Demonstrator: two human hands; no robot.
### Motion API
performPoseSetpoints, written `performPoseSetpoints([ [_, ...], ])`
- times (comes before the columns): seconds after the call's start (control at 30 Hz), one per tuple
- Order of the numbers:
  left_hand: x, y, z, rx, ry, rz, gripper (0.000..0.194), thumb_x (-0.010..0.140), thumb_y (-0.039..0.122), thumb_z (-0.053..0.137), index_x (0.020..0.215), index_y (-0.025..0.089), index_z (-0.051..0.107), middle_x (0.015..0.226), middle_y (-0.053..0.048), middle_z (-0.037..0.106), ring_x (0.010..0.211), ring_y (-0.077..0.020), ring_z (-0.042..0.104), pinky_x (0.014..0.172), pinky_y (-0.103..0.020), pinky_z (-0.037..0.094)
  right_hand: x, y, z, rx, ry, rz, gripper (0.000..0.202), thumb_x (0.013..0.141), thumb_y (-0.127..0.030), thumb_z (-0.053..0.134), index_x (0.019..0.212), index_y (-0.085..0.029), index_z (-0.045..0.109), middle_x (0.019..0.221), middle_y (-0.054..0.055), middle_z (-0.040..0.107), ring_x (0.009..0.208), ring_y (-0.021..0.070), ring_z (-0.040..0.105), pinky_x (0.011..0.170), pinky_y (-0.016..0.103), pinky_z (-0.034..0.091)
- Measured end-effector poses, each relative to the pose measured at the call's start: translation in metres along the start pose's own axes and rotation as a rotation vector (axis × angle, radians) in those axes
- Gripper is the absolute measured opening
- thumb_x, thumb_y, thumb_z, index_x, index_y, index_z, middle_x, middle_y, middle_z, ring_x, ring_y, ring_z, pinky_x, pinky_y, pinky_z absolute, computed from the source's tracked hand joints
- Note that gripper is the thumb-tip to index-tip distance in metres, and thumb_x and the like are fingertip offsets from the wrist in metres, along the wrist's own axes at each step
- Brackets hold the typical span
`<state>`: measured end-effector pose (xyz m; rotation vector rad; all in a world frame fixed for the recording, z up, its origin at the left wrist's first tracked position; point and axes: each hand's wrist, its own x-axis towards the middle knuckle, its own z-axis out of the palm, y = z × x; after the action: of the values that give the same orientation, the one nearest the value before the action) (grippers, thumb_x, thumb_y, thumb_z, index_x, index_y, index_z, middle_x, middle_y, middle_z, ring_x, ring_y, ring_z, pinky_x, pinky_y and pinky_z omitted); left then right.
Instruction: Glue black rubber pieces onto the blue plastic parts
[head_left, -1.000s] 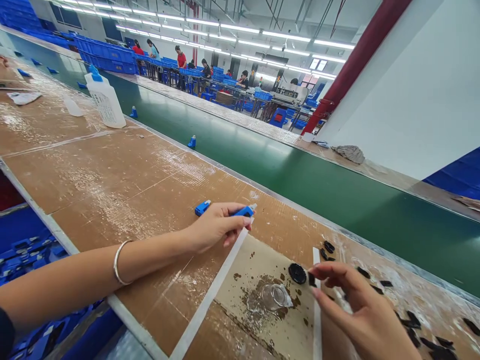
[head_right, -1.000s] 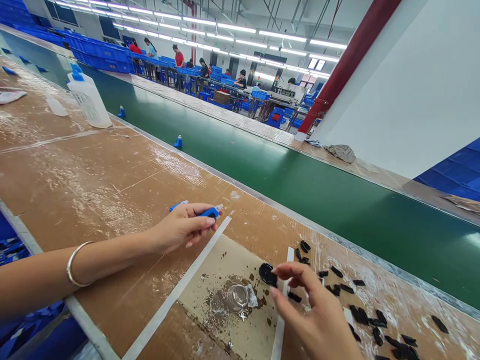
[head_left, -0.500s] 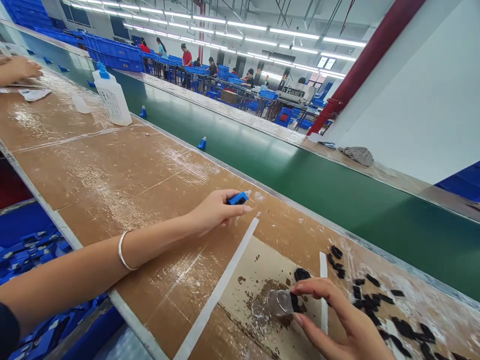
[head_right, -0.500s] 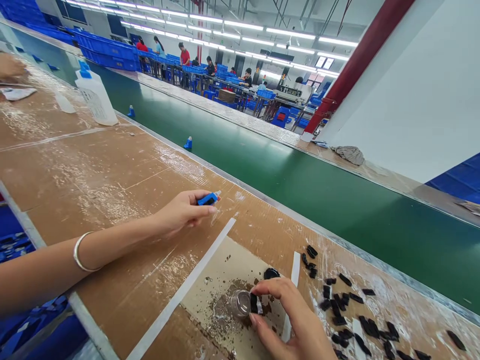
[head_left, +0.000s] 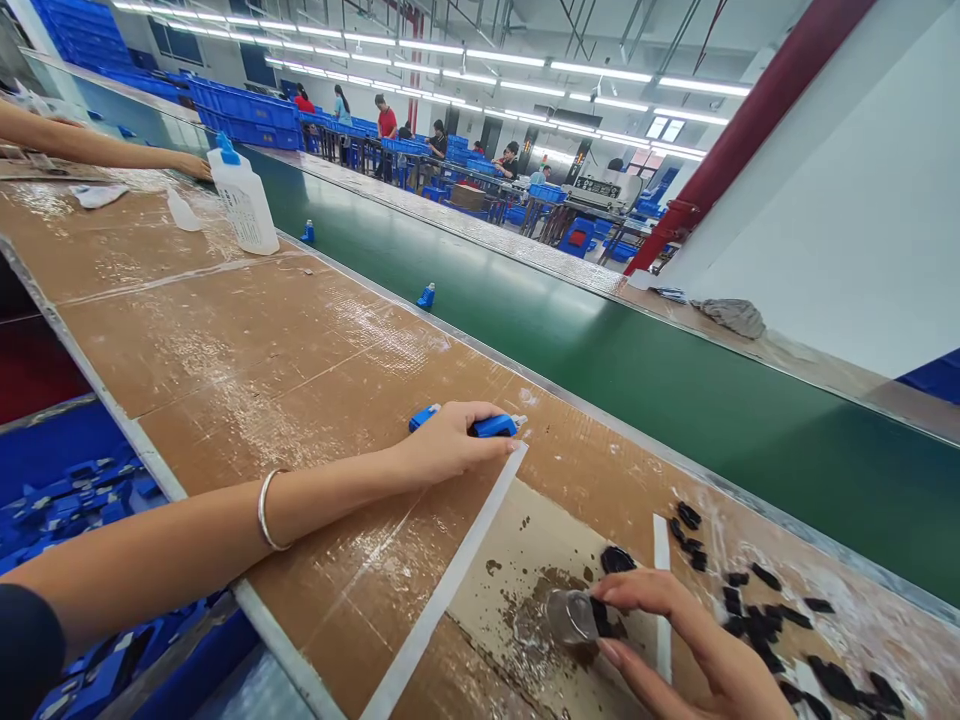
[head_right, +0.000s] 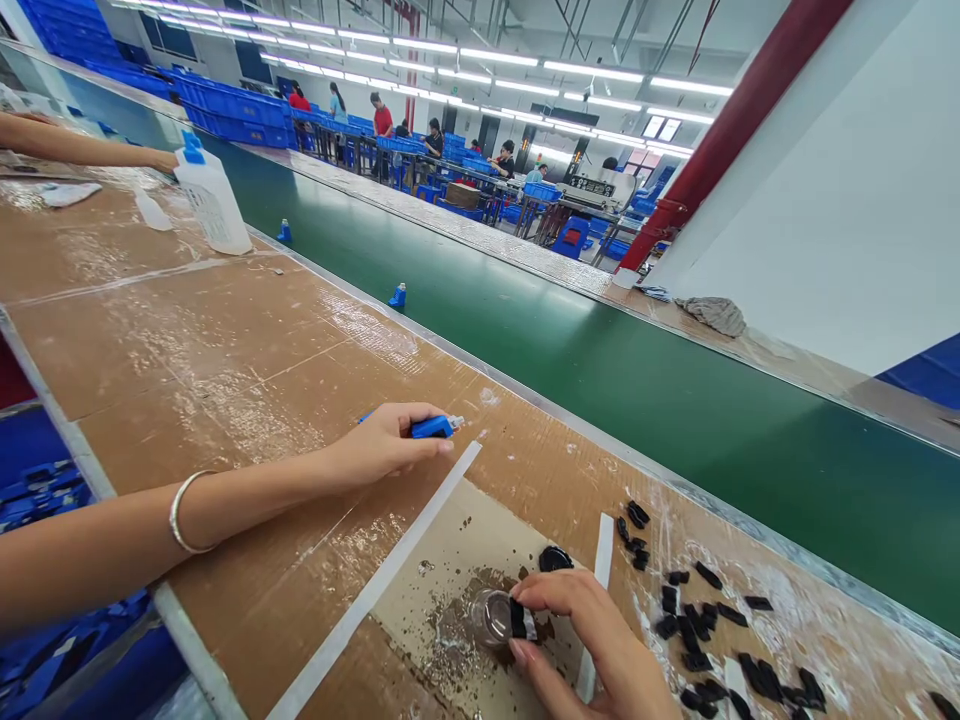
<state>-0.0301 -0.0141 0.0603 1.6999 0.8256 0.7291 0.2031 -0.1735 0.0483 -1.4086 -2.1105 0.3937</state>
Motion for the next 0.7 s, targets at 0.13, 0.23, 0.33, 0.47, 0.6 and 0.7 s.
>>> performPoseSetpoints([
  [0.13, 0.013, -0.002, -0.023, 0.613, 0.194, 0.092, 0.019, 0.088, 0.033, 0.049, 0.076, 0.019, 0.052, 0.068, 0.0, 0.051, 0.063, -0.0134, 0.048, 0.06, -0.025, 0.036, -0.004, 0.001, 0.004, 0.143, 0.059, 0.121, 0.021, 0.083, -0.025, 0.059, 0.102, -0.03, 0.054, 0.099, -0.003, 0.063, 0.094, 0.011, 0.061, 0.083, 0.016, 0.047],
  [0.23, 0.024, -0.007, -0.054, 0.901, 0.324, -0.004, 0.015, 0.087, 0.028, 0.048, 0.078, 0.018, 0.054, 0.081, -0.007, 0.059, 0.079, -0.0212, 0.054, 0.071, -0.03, 0.038, -0.007, 0.002, 0.005, 0.411, 0.14, 0.267, 0.02, 0.083, -0.028, 0.062, 0.102, -0.03, 0.056, 0.098, -0.001, 0.064, 0.095, 0.0118, 0.06, 0.084, 0.016, 0.047],
  [0.33, 0.03, -0.016, -0.081, 1.032, 0.386, -0.189, 0.008, 0.077, 0.02, 0.055, 0.074, 0.013, 0.06, 0.083, -0.015, 0.062, 0.089, -0.032, 0.056, 0.077, -0.038, 0.037, -0.006, -0.003, 0.003, 0.794, 0.229, 0.426, 0.021, 0.078, -0.033, 0.067, 0.097, -0.029, 0.059, 0.095, 0.002, 0.065, 0.094, 0.0136, 0.061, 0.083, 0.019, 0.049],
  [0.47, 0.03, -0.023, -0.089, 1.155, 0.425, -0.295, 0.018, 0.074, 0.018, 0.056, 0.084, 0.005, 0.065, 0.101, -0.024, 0.059, 0.106, -0.0426, 0.049, 0.089, -0.05, 0.032, 0.001, -0.017, 0.002, 1.181, 0.41, 0.632, 0.032, 0.065, -0.04, 0.077, 0.09, -0.027, 0.063, 0.089, 0.001, 0.063, 0.089, 0.0122, 0.059, 0.081, 0.017, 0.049],
  [0.6, 0.027, -0.012, -0.076, 1.171, 0.36, -0.155, 0.028, 0.083, 0.02, 0.044, 0.101, 0.006, 0.062, 0.116, -0.022, 0.054, 0.116, -0.0365, 0.043, 0.094, -0.043, 0.03, 0.006, -0.024, 0.002, 1.305, 0.454, 0.679, 0.037, 0.059, -0.042, 0.079, 0.089, -0.028, 0.063, 0.087, 0.001, 0.06, 0.088, 0.0133, 0.058, 0.077, 0.018, 0.05],
  [0.7, 0.023, 0.002, -0.07, 1.08, 0.188, -0.115, 0.026, 0.085, 0.034, 0.046, 0.089, 0.015, 0.063, 0.095, -0.01, 0.064, 0.092, -0.0245, 0.057, 0.076, -0.03, 0.04, 0.006, -0.022, 0.003, 1.36, 0.461, 0.692, 0.037, 0.057, -0.041, 0.08, 0.086, -0.027, 0.063, 0.084, 0.002, 0.059, 0.083, 0.015, 0.058, 0.073, 0.021, 0.052],
])
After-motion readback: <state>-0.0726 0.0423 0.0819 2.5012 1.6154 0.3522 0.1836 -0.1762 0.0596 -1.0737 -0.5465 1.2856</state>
